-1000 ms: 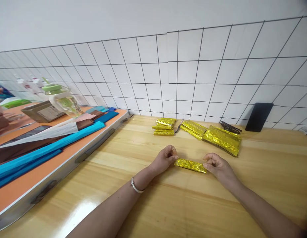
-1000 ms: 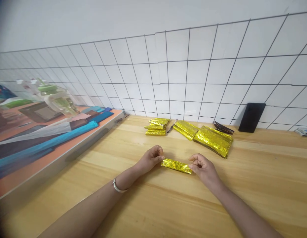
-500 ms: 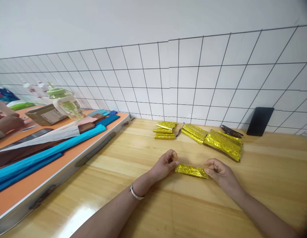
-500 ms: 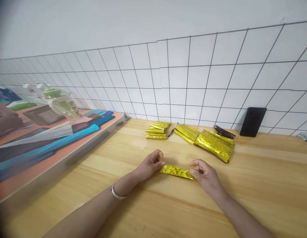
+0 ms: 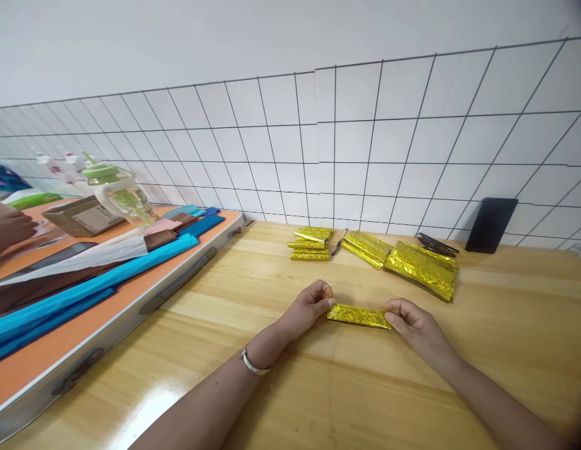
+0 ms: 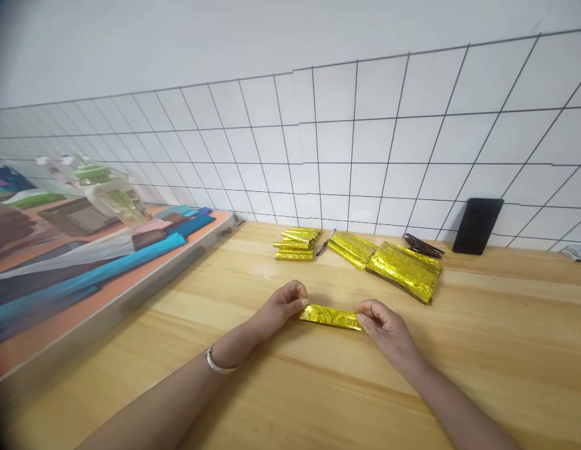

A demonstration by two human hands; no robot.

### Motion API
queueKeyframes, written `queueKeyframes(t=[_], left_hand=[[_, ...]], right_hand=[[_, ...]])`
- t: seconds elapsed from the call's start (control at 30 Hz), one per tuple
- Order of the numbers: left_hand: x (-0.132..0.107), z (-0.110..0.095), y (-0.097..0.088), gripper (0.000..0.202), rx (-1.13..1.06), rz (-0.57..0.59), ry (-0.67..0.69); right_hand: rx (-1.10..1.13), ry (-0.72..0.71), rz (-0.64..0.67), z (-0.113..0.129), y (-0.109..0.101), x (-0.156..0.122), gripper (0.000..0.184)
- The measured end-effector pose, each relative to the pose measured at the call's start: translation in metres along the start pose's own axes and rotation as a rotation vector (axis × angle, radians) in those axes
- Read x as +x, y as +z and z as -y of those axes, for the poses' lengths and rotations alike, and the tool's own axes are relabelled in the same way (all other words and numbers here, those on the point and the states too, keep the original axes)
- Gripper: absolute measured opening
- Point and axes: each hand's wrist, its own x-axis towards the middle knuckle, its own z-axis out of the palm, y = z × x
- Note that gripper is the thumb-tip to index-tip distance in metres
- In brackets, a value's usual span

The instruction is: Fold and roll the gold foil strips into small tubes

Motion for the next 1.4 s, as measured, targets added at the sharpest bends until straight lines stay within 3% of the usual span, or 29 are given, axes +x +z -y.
queueKeyframes(t=[0.33,0.7,1.03,1.17,1.27,1.4], left_hand=[[0.001,0.000,0.001,0.021,-0.075,-0.019,-0.011],[0.000,-0.001,0.001,0.023,0.001,-0.012,-0.023],[-0.005,-0.004,0.011,0.014,0.481,0.037,0.086],[-0.005,-0.005,0.014,0.010,0.567,0.011,0.118],[-0.006,-0.006,0.017,0.009,0.602,-0.002,0.135],[-0.011,-0.011,0.025,0.008,0.656,0.033,0.184]], right_hand=[[0.091,0.005,-0.042,-0.009,0.002,0.001,0.031],[0.078,-0.032,-0.103,-0.003,0.004,0.001,0.030],[0.068,-0.024,-0.067,-0.007,0.008,0.000,0.027],[-0.010,-0.043,-0.062,-0.005,0.008,-0.001,0.024],[-0.173,-0.145,-0.072,0.001,0.007,-0.003,0.020],[-0.456,-0.434,-0.097,0.020,0.009,-0.009,0.014]])
